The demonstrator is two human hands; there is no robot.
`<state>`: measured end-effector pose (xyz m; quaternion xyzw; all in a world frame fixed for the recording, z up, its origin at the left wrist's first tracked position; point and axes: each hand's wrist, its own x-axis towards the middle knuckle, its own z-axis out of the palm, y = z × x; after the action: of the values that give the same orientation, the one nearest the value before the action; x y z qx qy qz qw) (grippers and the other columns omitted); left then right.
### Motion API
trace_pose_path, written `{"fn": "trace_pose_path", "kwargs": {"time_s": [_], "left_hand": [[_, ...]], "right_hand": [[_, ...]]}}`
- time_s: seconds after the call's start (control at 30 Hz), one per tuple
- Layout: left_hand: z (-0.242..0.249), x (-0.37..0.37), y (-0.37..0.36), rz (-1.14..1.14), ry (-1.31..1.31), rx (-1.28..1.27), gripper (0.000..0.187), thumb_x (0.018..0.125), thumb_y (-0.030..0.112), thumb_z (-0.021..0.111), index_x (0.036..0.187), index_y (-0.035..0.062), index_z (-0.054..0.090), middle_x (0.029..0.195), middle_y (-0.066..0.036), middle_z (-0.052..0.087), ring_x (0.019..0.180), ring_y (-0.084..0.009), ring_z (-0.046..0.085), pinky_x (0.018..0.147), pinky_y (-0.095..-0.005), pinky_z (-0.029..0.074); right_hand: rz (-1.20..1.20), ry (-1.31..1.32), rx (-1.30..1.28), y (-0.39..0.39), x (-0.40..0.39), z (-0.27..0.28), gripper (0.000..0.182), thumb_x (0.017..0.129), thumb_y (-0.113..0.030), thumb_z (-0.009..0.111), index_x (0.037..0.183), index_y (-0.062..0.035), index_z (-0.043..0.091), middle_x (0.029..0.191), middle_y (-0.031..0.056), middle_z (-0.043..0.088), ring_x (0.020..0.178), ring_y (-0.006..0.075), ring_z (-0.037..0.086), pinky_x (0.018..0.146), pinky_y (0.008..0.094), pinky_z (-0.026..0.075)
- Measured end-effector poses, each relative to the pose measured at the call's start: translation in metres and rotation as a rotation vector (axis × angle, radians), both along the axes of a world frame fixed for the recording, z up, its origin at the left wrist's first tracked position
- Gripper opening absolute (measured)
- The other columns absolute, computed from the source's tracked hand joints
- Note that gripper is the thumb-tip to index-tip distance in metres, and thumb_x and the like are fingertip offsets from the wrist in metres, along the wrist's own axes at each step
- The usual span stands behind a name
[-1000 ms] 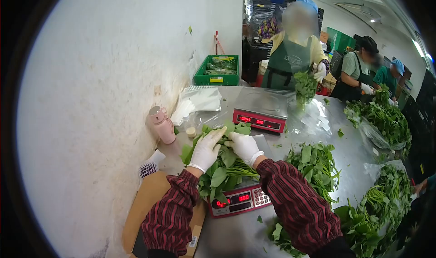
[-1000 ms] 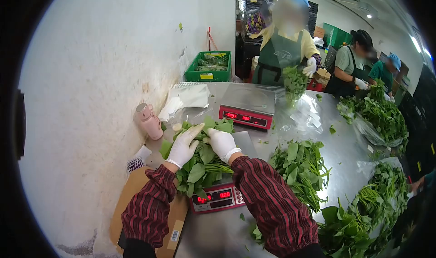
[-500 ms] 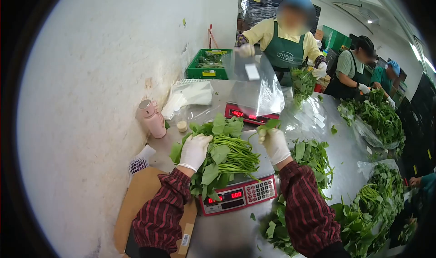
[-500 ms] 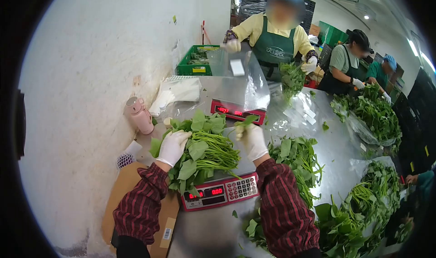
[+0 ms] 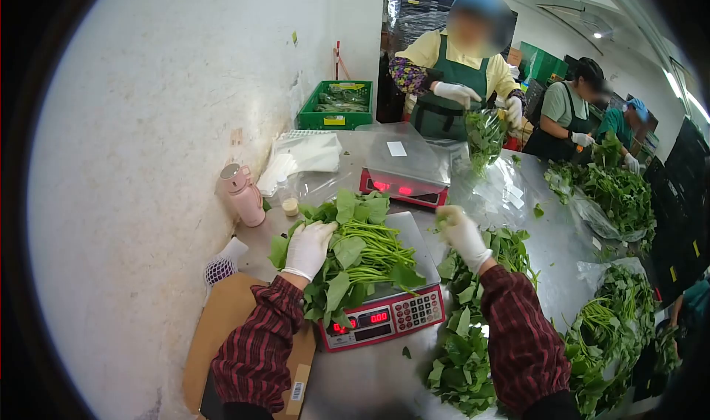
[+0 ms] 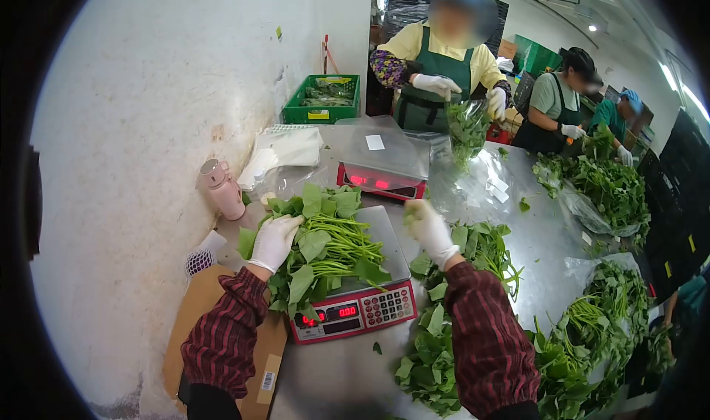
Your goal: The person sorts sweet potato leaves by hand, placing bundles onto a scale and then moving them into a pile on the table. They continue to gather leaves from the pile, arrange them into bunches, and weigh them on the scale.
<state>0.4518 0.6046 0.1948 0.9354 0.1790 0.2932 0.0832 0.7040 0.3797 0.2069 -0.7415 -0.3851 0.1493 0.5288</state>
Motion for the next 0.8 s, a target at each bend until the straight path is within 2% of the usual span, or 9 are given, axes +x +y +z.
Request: {"fn": "trace_pose_path", "kwargs": {"time_s": [0.07, 0.17, 0.2, 0.33, 0.4, 0.43, 0.5, 0.7, 0.8], "left_hand": [[0.000, 0.000, 0.000, -0.015, -0.012, -0.025, 0.022, 0.084, 0.019, 0.057, 0.102, 0.0088, 0.065, 0.093, -0.012, 0.065, 0.093, -0.0286, 0.059, 0.084, -0.0414, 0.041], [0.002, 0.000, 0.000, -0.012, 0.016, -0.040, 0.023, 0.085, 0.022, 0.058, 0.102, 0.0095, 0.065, 0.094, -0.012, 0.065, 0.093, -0.0279, 0.059, 0.084, -0.0408, 0.041], [0.002, 0.001, 0.001, -0.006, 0.017, -0.039, 0.023, 0.085, 0.022, 0.058, 0.102, 0.0095, 0.065, 0.094, -0.012, 0.065, 0.093, -0.0279, 0.059, 0.084, -0.0408, 0.041], [0.000, -0.001, 0.001, -0.007, 0.007, -0.054, 0.021, 0.083, 0.020, 0.058, 0.100, 0.0101, 0.066, 0.093, -0.010, 0.066, 0.093, -0.0264, 0.060, 0.084, -0.0392, 0.041], [-0.005, -0.002, 0.003, 0.001, 0.022, -0.058, 0.020, 0.083, 0.020, 0.058, 0.098, 0.0102, 0.067, 0.091, -0.009, 0.066, 0.093, -0.0257, 0.060, 0.084, -0.0386, 0.041], [-0.012, 0.000, 0.007, -0.003, -0.016, -0.011, 0.019, 0.082, 0.019, 0.058, 0.097, 0.0103, 0.067, 0.090, -0.009, 0.066, 0.093, -0.0251, 0.060, 0.084, -0.0385, 0.041], [-0.017, 0.002, 0.006, -0.010, -0.055, 0.035, 0.018, 0.082, 0.018, 0.058, 0.095, 0.0104, 0.068, 0.088, -0.008, 0.066, 0.093, -0.0245, 0.061, 0.084, -0.0384, 0.041], [-0.016, 0.009, 0.000, -0.027, -0.085, 0.046, 0.016, 0.082, 0.018, 0.059, 0.093, 0.0133, 0.069, 0.086, -0.006, 0.066, 0.091, -0.0232, 0.061, 0.086, -0.0410, 0.041], [-0.020, 0.012, -0.001, -0.050, -0.125, 0.118, 0.015, 0.082, 0.018, 0.058, 0.091, 0.0140, 0.069, 0.080, -0.007, 0.066, 0.085, -0.0234, 0.062, 0.085, -0.0409, 0.041]], "right_hand": [[0.219, -0.449, 0.087, 0.025, -0.012, -0.018, 0.040, 0.083, -0.003, 0.054, 0.122, -0.0127, 0.052, 0.092, 0.0133, 0.063, 0.069, 0.0258, 0.060, 0.064, 0.0337, 0.049], [0.471, -0.703, -0.019, 0.045, -0.030, -0.017, 0.046, 0.081, -0.002, 0.054, 0.125, -0.0166, 0.052, 0.093, 0.0160, 0.062, 0.078, 0.0324, 0.060, 0.071, 0.0376, 0.049], [0.508, -0.657, -0.215, 0.047, -0.034, -0.012, 0.042, 0.079, -0.001, 0.054, 0.119, -0.0132, 0.056, 0.094, 0.0156, 0.061, 0.079, 0.0318, 0.060, 0.072, 0.0379, 0.048], [0.522, -0.849, -0.046, 0.055, -0.024, -0.040, 0.028, 0.083, -0.002, 0.052, 0.109, -0.0069, 0.059, 0.082, 0.0114, 0.061, 0.072, 0.0262, 0.060, 0.065, 0.0341, 0.048], [0.294, 0.080, -0.044, 0.046, -0.026, -0.035, 0.013, 0.089, -0.008, 0.052, 0.094, 0.0005, 0.060, 0.074, 0.0076, 0.060, 0.064, 0.0190, 0.059, 0.058, 0.0296, 0.046], [0.295, 0.079, -0.047, 0.043, -0.021, -0.036, 0.013, 0.089, -0.008, 0.052, 0.094, 0.0005, 0.060, 0.074, 0.0076, 0.060, 0.064, 0.0190, 0.059, 0.058, 0.0296, 0.046], [0.082, 0.620, 0.266, 0.035, -0.004, -0.041, 0.020, 0.094, -0.015, 0.051, 0.085, 0.0022, 0.059, 0.070, 0.0061, 0.059, 0.059, 0.0144, 0.056, 0.053, 0.0263, 0.043], [-0.135, 1.005, 0.565, 0.053, 0.012, -0.060, 0.025, 0.096, -0.014, 0.045, 0.084, 0.0068, 0.054, 0.073, 0.0109, 0.058, 0.054, 0.0156, 0.048, 0.052, 0.0266, 0.041], [-0.238, 1.158, 0.689, 0.070, 0.027, -0.077, 0.023, 0.094, -0.011, 0.044, 0.073, -0.0010, 0.050, 0.068, 0.0054, 0.053, 0.053, 0.0139, 0.045, 0.049, 0.0268, 0.036]]}}
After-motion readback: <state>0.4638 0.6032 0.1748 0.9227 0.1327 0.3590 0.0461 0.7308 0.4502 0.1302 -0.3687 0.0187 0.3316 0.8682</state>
